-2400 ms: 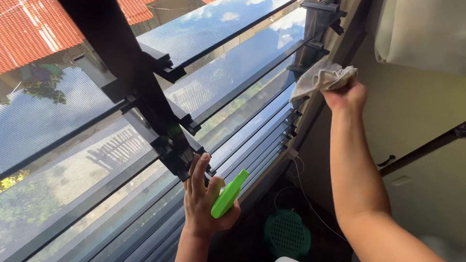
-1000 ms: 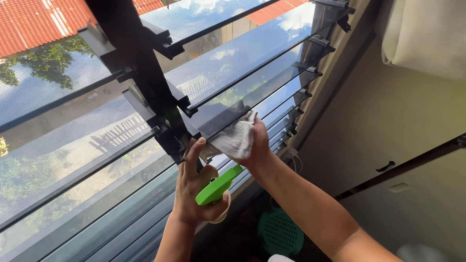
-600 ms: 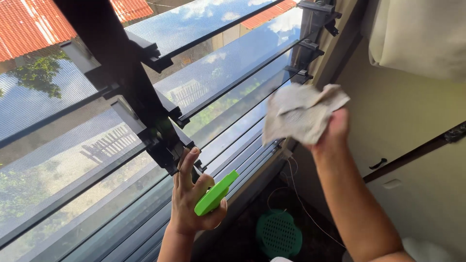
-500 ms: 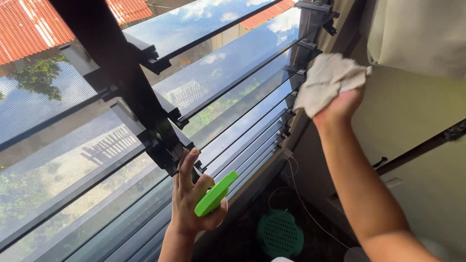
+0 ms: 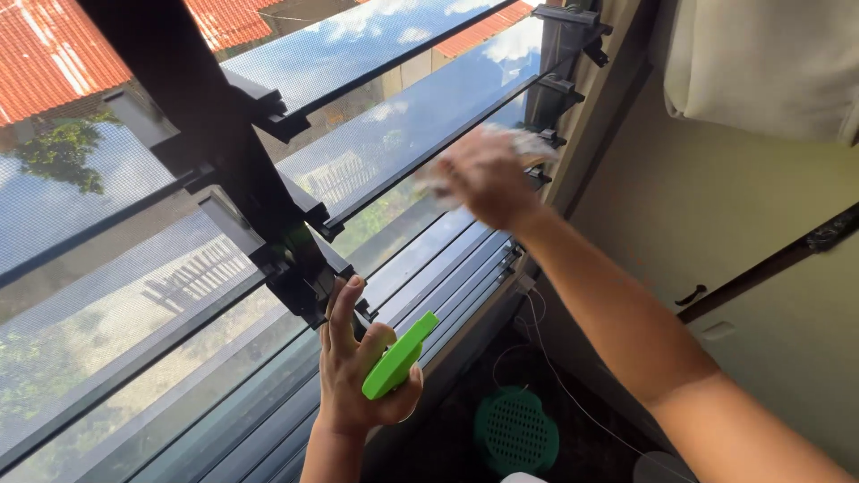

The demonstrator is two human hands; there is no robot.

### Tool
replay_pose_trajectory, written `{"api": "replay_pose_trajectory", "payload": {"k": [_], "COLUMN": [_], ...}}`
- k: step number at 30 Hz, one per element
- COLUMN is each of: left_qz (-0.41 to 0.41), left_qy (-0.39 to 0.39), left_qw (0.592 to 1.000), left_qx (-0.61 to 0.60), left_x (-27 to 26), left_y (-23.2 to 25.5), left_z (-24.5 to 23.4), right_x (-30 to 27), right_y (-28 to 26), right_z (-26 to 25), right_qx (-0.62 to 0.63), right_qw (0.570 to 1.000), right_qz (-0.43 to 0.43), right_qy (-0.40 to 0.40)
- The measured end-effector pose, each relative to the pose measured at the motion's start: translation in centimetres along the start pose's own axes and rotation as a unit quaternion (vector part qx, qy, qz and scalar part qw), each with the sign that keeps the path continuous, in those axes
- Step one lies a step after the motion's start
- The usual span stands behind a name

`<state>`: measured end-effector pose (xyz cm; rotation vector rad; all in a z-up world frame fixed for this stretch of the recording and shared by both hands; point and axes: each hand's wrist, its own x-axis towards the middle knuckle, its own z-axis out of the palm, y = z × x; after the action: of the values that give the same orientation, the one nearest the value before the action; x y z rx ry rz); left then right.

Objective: Cleaning individual glass louvre window panes using a spray bottle and a cloth.

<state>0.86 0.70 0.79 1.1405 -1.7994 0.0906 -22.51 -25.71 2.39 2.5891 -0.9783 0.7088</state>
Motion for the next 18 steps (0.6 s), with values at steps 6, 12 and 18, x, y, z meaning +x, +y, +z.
{"api": "replay_pose_trajectory", "payload": {"k": [6,12,18], "left_qz": [-0.005,-0.014,-0.012], "left_qy": [-0.028,-0.039,-0.024], "left_qw": [0.999,0.998,0.998], "left_qx": [-0.016,-0.043,-0.063], "left_x": [-0.5,-0.3,-0.5], "left_y": [0.0,-0.2,-0.6], "left_z": [-0.5,-1.5,-1.2], "right_x": [-0.8,-0.4,2.4], "right_y": [-14.3,-3.5,5.9], "right_z": [-10.1,-5.4,-1.6], "right_qx": [0.326,0.175,-0.101], "right_qw": [0.937,0.984,0.993], "right_qz": [-0.125,-0.035,-0.061], "right_qy": [-0.015,0.003,0.018]}}
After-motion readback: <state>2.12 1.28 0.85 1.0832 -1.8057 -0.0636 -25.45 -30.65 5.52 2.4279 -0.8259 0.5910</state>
